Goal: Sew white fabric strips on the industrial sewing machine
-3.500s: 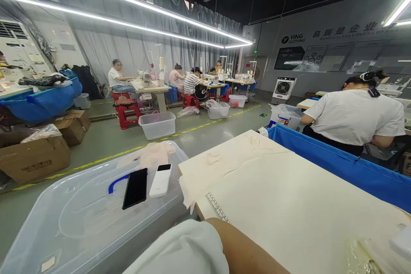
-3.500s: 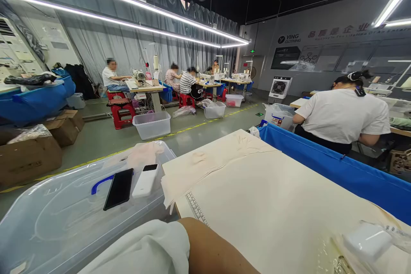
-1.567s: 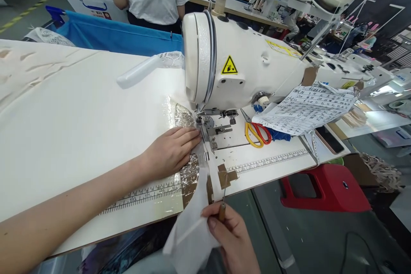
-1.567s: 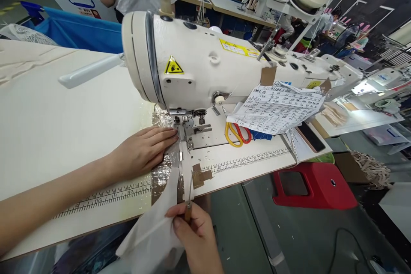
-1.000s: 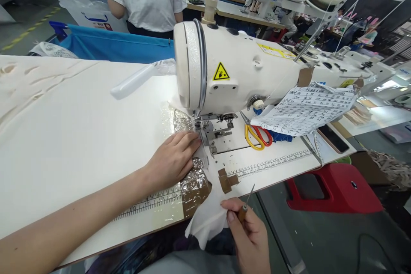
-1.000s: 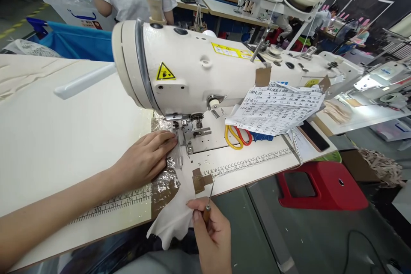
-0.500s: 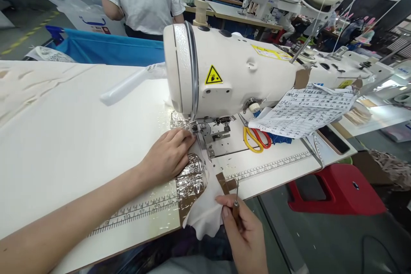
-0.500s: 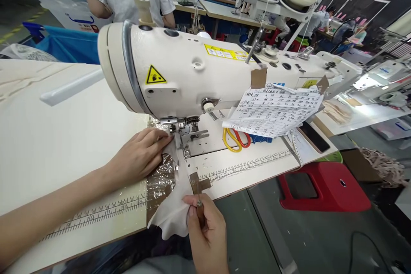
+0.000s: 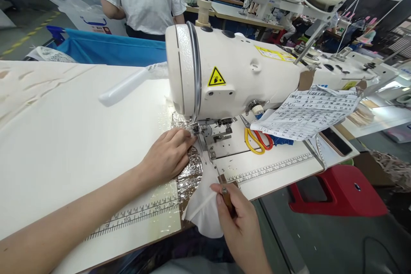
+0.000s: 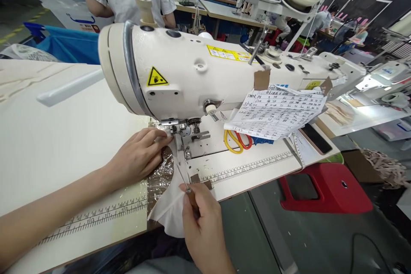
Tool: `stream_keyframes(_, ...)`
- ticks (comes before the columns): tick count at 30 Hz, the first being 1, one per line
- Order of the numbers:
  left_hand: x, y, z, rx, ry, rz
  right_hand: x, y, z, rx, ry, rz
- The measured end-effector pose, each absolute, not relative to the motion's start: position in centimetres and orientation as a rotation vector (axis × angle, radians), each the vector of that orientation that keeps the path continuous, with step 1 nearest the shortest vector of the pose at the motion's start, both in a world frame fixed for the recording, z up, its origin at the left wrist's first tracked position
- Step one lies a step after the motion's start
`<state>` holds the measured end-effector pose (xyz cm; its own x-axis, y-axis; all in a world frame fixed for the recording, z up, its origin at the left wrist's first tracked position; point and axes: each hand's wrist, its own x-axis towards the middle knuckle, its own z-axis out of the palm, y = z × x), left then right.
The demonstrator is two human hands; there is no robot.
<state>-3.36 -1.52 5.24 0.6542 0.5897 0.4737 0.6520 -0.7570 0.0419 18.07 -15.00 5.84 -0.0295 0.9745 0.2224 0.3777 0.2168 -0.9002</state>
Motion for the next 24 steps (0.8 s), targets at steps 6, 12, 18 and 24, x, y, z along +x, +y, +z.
stream_keyframes(6, -3.7, -1.5, 5.1, -2.830, -0.902, -0.804, 17.9, -14.0, 6.3, -1.297, -1.664, 0.778)
stream_keyframes(12, -3.7, -1.2, 5.1, -2.747, -0.999, -0.680, 17.4, -12.6, 6.5, -1.293, -1.729, 0.712)
stream_keyframes(18, -3.8, -1.6, 5.1, -2.781, -1.004, -0.732, 17.1, -11.7, 6.3, -1.297, -1.797, 0.676)
stream_keyframes(24, -3.6, -1.4, 4.8, -2.790, -1.035, -0.716, 16.8, -11.0, 6.5, -1.332, -1.852, 0.627)
